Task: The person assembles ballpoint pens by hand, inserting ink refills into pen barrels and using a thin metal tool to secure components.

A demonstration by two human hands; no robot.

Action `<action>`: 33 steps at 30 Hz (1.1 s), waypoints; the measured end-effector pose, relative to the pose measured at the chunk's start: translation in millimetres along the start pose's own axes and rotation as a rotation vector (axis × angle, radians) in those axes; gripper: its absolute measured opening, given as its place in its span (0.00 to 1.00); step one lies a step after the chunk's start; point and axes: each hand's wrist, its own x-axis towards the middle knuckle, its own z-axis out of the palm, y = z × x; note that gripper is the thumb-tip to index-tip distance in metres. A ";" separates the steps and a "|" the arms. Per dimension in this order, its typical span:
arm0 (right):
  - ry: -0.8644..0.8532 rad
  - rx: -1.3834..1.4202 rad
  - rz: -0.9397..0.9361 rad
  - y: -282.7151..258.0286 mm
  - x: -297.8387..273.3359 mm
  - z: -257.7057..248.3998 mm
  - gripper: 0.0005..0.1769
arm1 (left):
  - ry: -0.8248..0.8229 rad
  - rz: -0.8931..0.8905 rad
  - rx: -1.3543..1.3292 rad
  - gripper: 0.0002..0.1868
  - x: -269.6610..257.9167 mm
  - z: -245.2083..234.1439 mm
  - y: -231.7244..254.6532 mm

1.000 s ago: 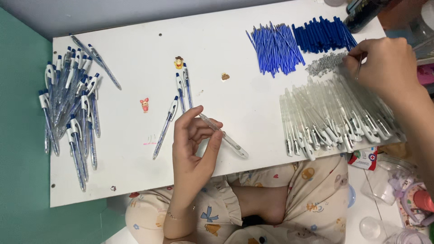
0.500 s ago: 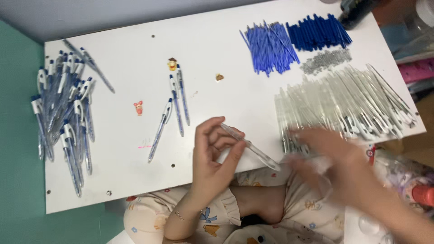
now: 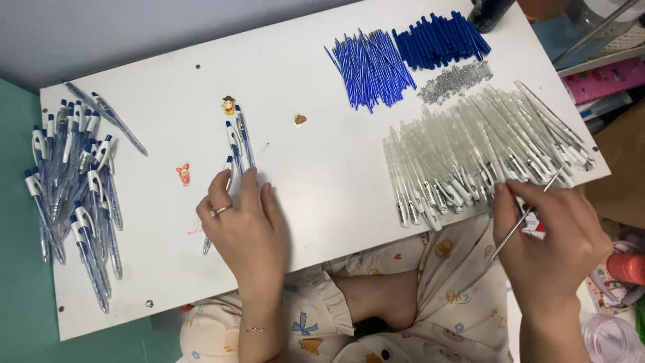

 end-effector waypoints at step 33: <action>0.416 1.293 0.290 -137.3 4.7 150.3 0.23 | -0.394 -0.185 -0.982 0.05 -4.5 -24.7 -1.0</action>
